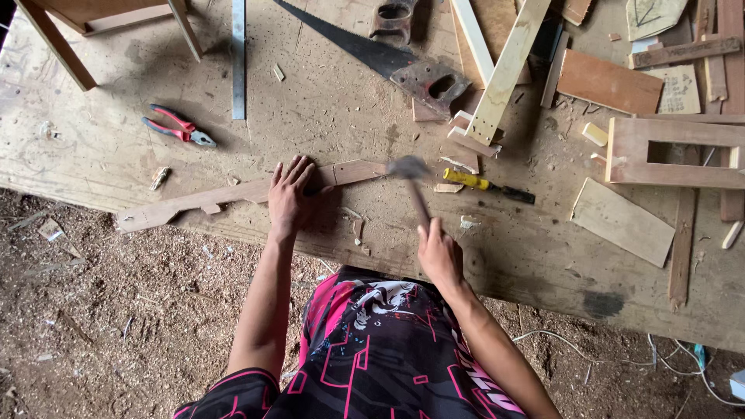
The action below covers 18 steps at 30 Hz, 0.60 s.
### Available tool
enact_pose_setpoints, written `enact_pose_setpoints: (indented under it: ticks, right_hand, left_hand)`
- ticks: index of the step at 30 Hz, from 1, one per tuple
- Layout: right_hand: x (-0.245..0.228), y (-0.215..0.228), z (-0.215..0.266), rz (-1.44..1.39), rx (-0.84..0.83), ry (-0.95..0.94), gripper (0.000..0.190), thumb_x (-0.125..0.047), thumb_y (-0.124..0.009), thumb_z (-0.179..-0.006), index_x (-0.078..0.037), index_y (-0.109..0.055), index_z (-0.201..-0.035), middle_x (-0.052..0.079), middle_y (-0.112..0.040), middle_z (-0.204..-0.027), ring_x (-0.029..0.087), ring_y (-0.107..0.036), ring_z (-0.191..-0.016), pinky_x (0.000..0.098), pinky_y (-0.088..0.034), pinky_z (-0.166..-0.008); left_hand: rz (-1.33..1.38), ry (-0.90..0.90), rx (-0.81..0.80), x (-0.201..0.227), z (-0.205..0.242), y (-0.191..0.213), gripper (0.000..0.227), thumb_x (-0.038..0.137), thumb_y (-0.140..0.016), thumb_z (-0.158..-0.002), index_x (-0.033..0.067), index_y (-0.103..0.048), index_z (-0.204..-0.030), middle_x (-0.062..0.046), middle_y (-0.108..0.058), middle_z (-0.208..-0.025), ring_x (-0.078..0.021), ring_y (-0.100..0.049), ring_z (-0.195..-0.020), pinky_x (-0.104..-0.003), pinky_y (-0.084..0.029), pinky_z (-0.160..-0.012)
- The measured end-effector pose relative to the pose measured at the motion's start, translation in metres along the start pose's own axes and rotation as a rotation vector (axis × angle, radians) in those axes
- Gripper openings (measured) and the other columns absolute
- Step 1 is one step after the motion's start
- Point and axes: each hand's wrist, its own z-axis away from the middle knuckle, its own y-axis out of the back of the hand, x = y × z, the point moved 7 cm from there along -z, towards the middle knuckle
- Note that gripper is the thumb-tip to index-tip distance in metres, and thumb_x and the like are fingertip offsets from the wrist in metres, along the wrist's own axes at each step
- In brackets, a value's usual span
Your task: The person uses a hammer to repeatedly strike a small wooden piece on a workbench. They reposition the wood several times and also use a chisel to tap the wood. The person continues hammering the same piece throughout the clip.
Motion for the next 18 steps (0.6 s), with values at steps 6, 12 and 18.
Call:
enact_pose_setpoints:
  ticks: [6,12,18]
  right_hand:
    - [-0.019,0.029,0.004,-0.005,0.212,0.134,0.024,-0.029,-0.056,-0.103,-0.005,-0.062,-0.104,-0.002,-0.057,-0.053,0.008,-0.047,-0.035,0.0261,-0.036,-0.029]
    - [-0.076,0.131,0.046,-0.254,0.583,0.439,0.025,-0.027,-0.051,-0.111,-0.004,-0.058,-0.104,-0.003,-0.059,-0.062,0.007,-0.053,-0.044,0.0259,-0.043,-0.034]
    - [-0.096,0.176,0.07,-0.582,0.74,0.74,0.015,-0.017,-0.044,-0.123,-0.002,-0.04,-0.124,0.007,-0.055,-0.084,0.015,-0.055,-0.066,0.0288,-0.05,-0.058]
  left_hand:
    - [0.003,0.012,-0.013,-0.001,0.001,0.001,0.068,0.056,-0.074,-0.089,0.0054,-0.068,-0.134,-0.013,-0.059,-0.148,-0.026,-0.05,-0.143,-0.047,-0.03,-0.124]
    - [-0.028,0.0,-0.018,0.002,0.006,0.0,0.068,0.057,-0.074,-0.09,0.0033,-0.068,-0.131,-0.013,-0.06,-0.149,-0.0266,-0.05,-0.144,-0.047,-0.031,-0.123]
    - [-0.004,0.006,0.005,0.005,-0.001,0.003,0.066,0.056,-0.075,-0.09,0.0041,-0.068,-0.131,-0.012,-0.06,-0.148,-0.0251,-0.05,-0.143,-0.047,-0.031,-0.123]
